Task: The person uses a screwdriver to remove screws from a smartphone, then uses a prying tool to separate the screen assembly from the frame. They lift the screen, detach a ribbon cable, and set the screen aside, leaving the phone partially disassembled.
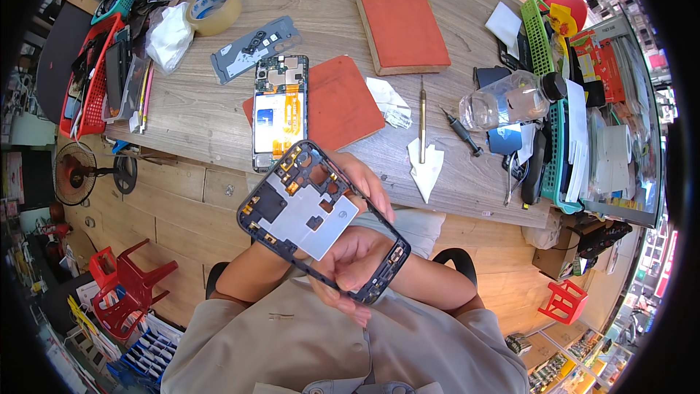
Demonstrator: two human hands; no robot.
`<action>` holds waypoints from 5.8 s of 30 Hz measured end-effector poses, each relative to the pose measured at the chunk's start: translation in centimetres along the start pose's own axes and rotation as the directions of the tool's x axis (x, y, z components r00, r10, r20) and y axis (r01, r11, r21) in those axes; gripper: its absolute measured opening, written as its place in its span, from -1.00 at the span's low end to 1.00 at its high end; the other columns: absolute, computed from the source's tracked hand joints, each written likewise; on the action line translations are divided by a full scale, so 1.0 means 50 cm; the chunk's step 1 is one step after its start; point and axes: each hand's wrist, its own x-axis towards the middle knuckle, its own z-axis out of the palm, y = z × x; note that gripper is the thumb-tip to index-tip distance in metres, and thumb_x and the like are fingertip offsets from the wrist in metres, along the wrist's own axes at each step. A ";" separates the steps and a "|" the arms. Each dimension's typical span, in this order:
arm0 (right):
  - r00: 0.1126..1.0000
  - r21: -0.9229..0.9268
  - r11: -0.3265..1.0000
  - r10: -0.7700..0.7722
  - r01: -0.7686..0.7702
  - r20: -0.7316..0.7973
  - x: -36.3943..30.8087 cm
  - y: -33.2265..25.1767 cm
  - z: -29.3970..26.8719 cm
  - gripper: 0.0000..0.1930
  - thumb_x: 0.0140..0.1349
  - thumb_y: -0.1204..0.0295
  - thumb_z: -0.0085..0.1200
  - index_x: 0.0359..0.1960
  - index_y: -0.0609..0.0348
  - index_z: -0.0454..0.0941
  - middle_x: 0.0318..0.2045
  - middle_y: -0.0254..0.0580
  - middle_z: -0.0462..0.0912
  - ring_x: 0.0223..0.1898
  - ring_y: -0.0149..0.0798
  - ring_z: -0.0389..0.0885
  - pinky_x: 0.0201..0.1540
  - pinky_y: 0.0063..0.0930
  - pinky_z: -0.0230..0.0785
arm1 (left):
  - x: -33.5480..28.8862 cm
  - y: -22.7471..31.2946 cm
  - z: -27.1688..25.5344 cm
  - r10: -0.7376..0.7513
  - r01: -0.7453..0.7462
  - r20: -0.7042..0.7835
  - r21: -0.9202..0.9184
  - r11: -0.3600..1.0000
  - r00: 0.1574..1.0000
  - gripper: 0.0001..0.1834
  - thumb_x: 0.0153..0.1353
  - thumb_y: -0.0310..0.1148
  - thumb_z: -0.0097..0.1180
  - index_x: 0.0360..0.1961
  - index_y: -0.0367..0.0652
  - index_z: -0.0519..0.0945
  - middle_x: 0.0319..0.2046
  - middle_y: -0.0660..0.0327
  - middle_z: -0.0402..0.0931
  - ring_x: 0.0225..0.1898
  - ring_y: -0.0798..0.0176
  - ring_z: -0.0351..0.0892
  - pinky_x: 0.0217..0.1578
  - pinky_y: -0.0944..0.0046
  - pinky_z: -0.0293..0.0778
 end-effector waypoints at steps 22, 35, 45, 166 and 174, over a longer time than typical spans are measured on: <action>0.490 -0.750 -0.518 -0.819 -0.411 0.297 0.000 -0.076 0.130 -0.73 0.20 0.73 0.50 -0.06 0.38 0.79 0.12 0.09 0.72 -0.08 -0.05 0.77 -0.03 -0.27 0.67 | -0.002 -0.016 0.140 0.229 0.272 -0.588 0.640 0.719 0.776 -0.52 0.56 -0.55 0.27 0.41 -0.27 0.41 0.18 0.01 0.66 0.22 0.12 0.74 0.23 0.10 0.73; 0.407 -0.641 -0.574 -0.817 -0.510 0.408 0.027 -0.070 0.108 -0.76 0.20 0.74 0.47 -0.10 0.41 0.78 -0.03 0.00 0.78 -0.14 -0.07 0.79 -0.13 -0.30 0.65 | -0.010 -0.034 0.131 0.364 0.284 -0.474 0.838 0.467 0.801 -0.42 0.41 -0.69 0.36 0.41 -0.25 0.49 0.15 0.07 0.68 0.15 0.27 0.72 0.18 0.25 0.66; 0.392 -0.599 -0.612 -0.791 -0.517 0.469 0.040 -0.068 0.096 -0.77 0.19 0.76 0.46 -0.10 0.46 0.77 -0.05 0.03 0.78 -0.16 -0.05 0.81 -0.15 -0.28 0.67 | -0.012 -0.049 0.124 0.456 0.242 -0.417 0.887 0.394 0.786 -0.44 0.43 -0.70 0.33 0.40 -0.33 0.47 0.14 0.02 0.68 0.12 0.25 0.73 0.15 0.24 0.67; 0.739 -0.671 -0.571 -0.672 -0.473 0.051 0.086 -0.090 0.164 -0.70 0.43 0.43 0.45 0.08 0.28 0.66 0.01 0.07 0.70 -0.14 -0.02 0.72 -0.09 -0.17 0.64 | -0.086 0.238 0.184 0.654 0.233 -0.679 0.731 0.641 0.334 -0.33 0.38 -0.66 0.42 0.48 -0.33 0.49 -0.04 0.09 0.78 0.03 0.09 0.88 0.05 0.16 0.86; 0.822 -0.552 -0.702 -0.567 -0.450 0.051 0.152 0.049 0.091 -0.58 0.37 0.30 0.51 0.18 0.20 0.72 0.26 -0.04 0.67 -0.10 -0.13 0.83 -0.20 -0.29 0.71 | -0.143 0.305 0.130 0.319 0.396 -0.849 0.489 0.778 0.421 -0.33 0.37 -0.67 0.41 0.48 -0.32 0.48 0.02 0.07 0.76 0.07 0.05 0.89 0.08 0.16 0.87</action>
